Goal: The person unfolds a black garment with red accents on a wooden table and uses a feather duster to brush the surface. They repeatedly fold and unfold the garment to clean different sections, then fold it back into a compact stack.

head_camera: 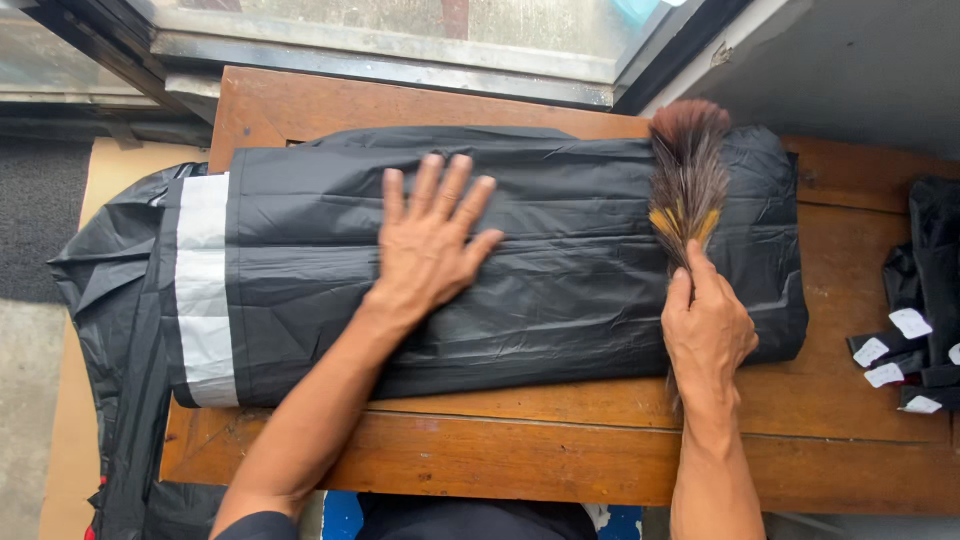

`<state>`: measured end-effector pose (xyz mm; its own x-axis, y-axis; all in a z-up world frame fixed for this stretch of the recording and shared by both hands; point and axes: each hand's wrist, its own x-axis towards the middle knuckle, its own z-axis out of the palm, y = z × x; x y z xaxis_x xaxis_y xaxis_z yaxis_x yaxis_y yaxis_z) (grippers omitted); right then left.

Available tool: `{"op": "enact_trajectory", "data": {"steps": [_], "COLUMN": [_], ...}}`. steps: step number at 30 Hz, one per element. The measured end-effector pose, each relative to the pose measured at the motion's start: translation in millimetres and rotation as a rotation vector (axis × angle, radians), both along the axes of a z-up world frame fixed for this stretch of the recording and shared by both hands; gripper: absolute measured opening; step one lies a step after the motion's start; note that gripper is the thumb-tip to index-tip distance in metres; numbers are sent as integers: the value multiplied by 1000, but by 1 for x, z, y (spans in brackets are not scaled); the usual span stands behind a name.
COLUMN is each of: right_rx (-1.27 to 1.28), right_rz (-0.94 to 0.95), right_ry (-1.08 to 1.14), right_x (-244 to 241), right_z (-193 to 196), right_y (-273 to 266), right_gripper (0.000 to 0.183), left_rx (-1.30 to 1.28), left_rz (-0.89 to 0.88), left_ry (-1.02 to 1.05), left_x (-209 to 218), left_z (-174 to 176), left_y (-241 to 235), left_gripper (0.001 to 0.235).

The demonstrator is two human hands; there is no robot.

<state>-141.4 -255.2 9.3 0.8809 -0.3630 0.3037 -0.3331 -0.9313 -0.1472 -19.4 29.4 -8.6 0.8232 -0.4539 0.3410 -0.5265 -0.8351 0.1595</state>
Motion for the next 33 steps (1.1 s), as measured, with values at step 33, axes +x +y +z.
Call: {"op": "enact_trajectory", "data": {"steps": [33], "right_rx": [21], "right_rz": [-40], "right_ry": [163], "right_x": [9], "right_z": [23], "right_y": [107], "right_gripper": [44], "left_rx": [-138], "left_rz": [-73], "left_ry": [34], "left_x": [37], "left_z": [-16], "left_y": [-39], "left_gripper": [52]}}
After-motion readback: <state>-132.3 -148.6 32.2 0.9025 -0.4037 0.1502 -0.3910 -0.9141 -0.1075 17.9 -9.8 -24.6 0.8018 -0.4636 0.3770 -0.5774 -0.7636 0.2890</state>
